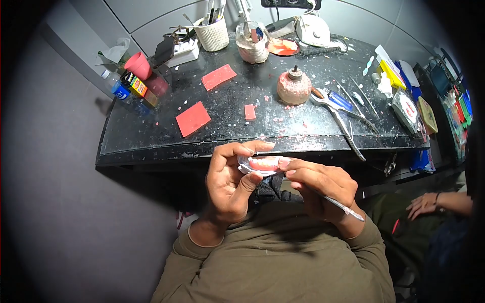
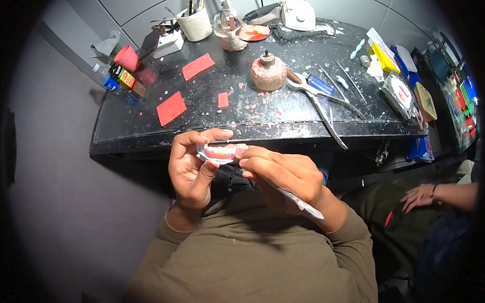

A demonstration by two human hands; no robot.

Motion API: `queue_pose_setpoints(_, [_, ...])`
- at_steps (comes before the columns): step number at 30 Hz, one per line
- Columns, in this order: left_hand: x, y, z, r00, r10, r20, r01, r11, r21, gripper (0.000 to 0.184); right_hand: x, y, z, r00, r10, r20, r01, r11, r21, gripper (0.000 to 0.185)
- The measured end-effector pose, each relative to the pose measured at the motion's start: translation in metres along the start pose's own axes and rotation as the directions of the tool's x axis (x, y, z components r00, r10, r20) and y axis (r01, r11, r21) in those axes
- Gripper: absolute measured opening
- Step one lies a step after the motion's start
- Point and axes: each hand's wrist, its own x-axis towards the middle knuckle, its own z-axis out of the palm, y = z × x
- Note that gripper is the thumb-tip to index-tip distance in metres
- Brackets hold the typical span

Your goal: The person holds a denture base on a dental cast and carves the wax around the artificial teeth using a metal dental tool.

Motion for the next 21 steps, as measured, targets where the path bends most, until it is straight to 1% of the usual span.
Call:
queue_pose_setpoints(4, [0.0015, 0.0009, -0.0002, 1.000, -0.020, 0.005, 0.020, 1.000, -0.014, 0.038, 0.0006, -0.0018, -0.0008, 0.999, 0.038, 0.001, -0.039, 0.999, 0.027, 0.011])
queue_pose_setpoints(7, [0.0018, -0.0001, -0.0019, 0.999, -0.052, 0.012, 0.053, 0.997, -0.049, 0.041, 0.0001, -0.0018, -0.0013, 0.998, 0.064, -0.004, -0.064, 0.997, 0.048, 0.011])
queue_pose_setpoints(9, [0.0018, 0.0005, -0.0041, 0.993, -0.106, 0.054, 0.112, 0.987, -0.119, 0.040, 0.0001, -0.0029, -0.0022, 0.994, 0.108, 0.005, -0.108, 0.991, 0.078, 0.010])
queue_pose_setpoints(16, [0.0019, -0.0044, -0.0075, 0.990, -0.123, 0.076, 0.135, 0.973, -0.189, 0.040, 0.0002, -0.0037, -0.0026, 0.991, 0.132, -0.009, -0.130, 0.982, 0.135, 0.012])
queue_pose_setpoints(18, [0.0019, -0.0046, -0.0081, 0.983, -0.165, 0.080, 0.180, 0.956, -0.231, 0.045, -0.0004, -0.0032, -0.0026, 0.991, 0.135, -0.002, -0.134, 0.981, 0.139, 0.012])
queue_pose_setpoints(21, [0.0024, -0.0049, -0.0079, 0.974, -0.211, 0.081, 0.225, 0.939, -0.260, 0.046, -0.0019, -0.0030, -0.0025, 0.988, 0.157, -0.001, -0.155, 0.975, 0.160, 0.011])
